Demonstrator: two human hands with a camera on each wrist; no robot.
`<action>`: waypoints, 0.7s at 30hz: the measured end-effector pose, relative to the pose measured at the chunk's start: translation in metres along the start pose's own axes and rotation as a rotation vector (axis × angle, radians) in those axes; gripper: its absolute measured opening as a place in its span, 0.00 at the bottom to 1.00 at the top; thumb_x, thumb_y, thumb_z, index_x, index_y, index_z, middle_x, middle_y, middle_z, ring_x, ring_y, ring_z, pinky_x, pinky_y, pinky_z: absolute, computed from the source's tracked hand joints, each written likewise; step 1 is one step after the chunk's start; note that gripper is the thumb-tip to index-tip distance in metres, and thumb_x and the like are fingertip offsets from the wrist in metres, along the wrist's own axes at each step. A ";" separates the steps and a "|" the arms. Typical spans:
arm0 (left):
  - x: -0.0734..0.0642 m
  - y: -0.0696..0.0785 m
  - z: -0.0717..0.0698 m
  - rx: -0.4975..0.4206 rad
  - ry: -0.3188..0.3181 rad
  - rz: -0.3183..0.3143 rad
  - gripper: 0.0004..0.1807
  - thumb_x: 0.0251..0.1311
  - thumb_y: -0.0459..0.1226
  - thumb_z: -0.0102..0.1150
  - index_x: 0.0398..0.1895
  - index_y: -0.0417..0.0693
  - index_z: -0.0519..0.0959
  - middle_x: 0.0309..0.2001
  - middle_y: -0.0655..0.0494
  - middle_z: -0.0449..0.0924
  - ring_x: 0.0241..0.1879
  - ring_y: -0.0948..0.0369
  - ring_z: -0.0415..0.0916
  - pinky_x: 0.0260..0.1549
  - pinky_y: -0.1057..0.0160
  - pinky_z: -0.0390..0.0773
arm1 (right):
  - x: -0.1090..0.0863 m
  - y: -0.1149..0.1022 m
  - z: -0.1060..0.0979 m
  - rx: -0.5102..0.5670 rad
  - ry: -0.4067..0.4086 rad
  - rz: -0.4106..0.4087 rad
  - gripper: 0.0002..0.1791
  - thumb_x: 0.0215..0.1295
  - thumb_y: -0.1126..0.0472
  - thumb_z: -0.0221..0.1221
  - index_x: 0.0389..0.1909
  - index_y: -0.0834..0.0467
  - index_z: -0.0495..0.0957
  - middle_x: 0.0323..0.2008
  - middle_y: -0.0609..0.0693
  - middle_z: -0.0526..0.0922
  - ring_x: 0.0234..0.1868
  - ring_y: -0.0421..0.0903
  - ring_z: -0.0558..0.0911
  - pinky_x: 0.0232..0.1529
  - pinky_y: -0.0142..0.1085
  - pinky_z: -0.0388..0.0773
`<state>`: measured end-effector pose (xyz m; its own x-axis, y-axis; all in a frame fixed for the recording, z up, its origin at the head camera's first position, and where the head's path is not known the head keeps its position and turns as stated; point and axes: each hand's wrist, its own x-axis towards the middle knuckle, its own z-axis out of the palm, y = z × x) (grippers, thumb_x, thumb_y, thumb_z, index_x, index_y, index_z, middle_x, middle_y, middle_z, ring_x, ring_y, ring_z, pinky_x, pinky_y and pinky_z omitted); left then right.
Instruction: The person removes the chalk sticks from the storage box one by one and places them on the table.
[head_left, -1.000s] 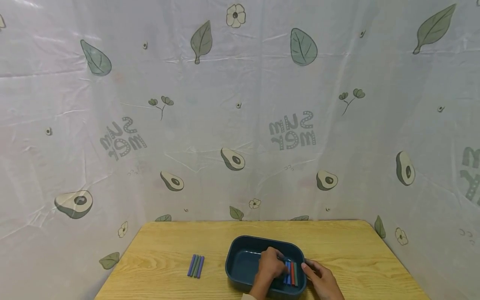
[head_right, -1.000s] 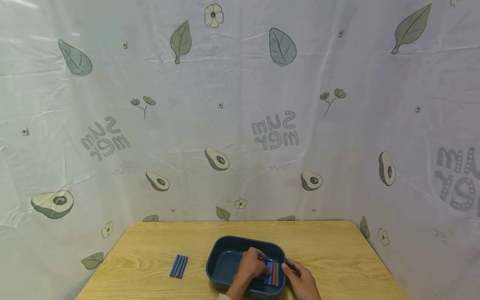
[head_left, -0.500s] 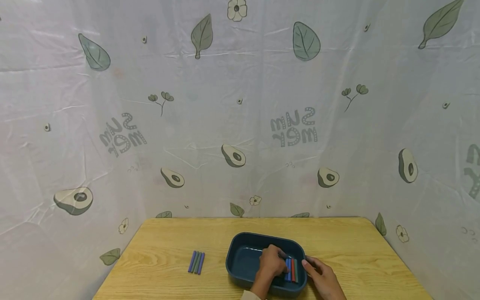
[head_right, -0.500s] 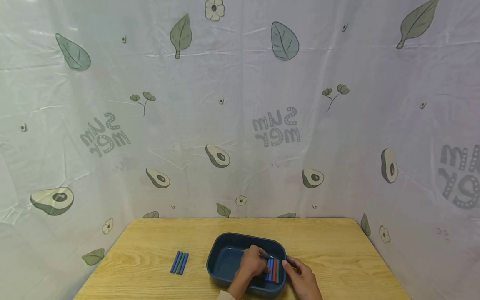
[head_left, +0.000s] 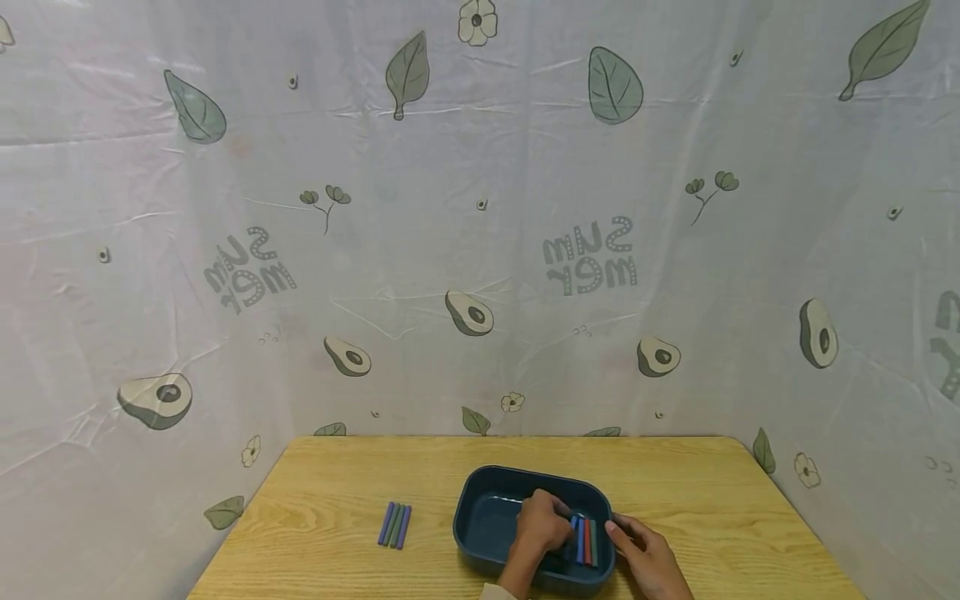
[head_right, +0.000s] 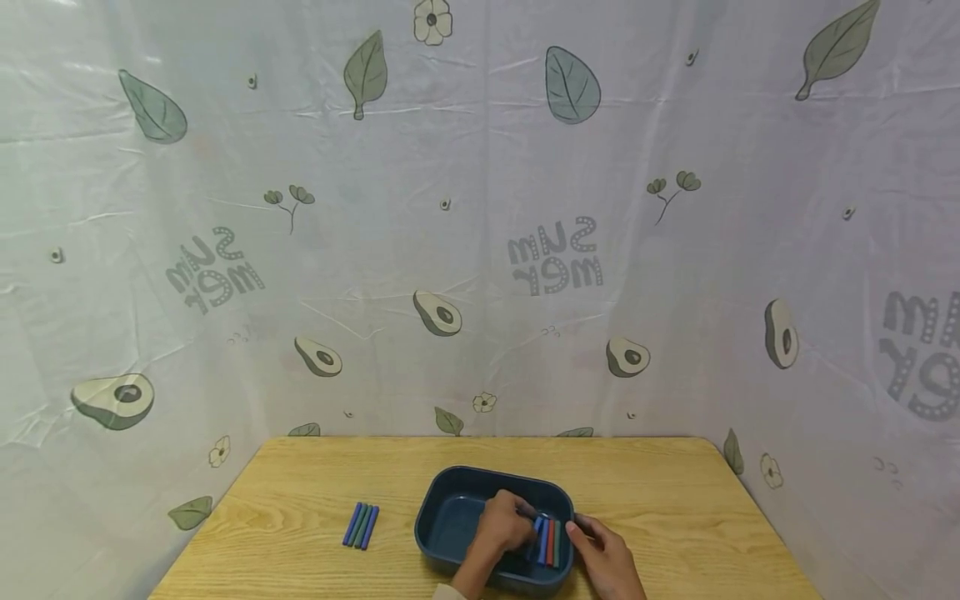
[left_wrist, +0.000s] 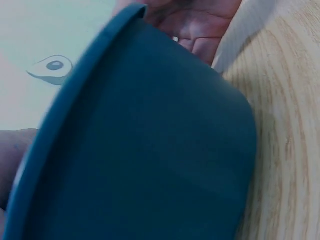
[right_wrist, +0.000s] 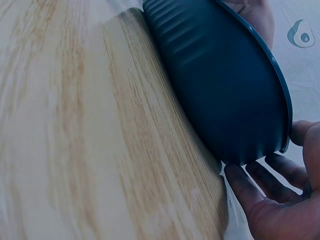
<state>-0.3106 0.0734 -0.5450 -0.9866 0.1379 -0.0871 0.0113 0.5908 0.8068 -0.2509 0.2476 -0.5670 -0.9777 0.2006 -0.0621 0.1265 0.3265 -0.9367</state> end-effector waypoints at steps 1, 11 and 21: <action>0.000 0.000 -0.001 -0.010 -0.003 -0.001 0.13 0.36 0.30 0.76 0.29 0.51 0.88 0.31 0.57 0.84 0.33 0.56 0.78 0.36 0.52 0.81 | 0.000 0.000 0.000 0.002 0.002 0.001 0.37 0.68 0.41 0.58 0.63 0.69 0.73 0.57 0.65 0.79 0.56 0.57 0.80 0.49 0.42 0.83; -0.009 0.005 -0.015 -0.109 0.070 0.047 0.15 0.35 0.27 0.76 0.29 0.50 0.88 0.24 0.62 0.81 0.27 0.62 0.74 0.28 0.61 0.76 | -0.001 0.001 -0.001 0.019 -0.009 0.003 0.36 0.69 0.43 0.58 0.64 0.69 0.72 0.56 0.65 0.80 0.55 0.55 0.81 0.49 0.42 0.83; -0.014 0.007 -0.035 -0.229 0.046 0.088 0.17 0.38 0.23 0.70 0.34 0.47 0.88 0.26 0.60 0.83 0.27 0.64 0.77 0.25 0.62 0.77 | -0.001 -0.001 -0.001 -0.016 -0.006 -0.003 0.37 0.69 0.42 0.58 0.63 0.70 0.72 0.56 0.65 0.80 0.54 0.55 0.80 0.49 0.43 0.83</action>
<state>-0.3021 0.0483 -0.5175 -0.9899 0.1410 0.0116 0.0652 0.3819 0.9219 -0.2496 0.2483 -0.5654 -0.9791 0.1940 -0.0616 0.1263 0.3420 -0.9312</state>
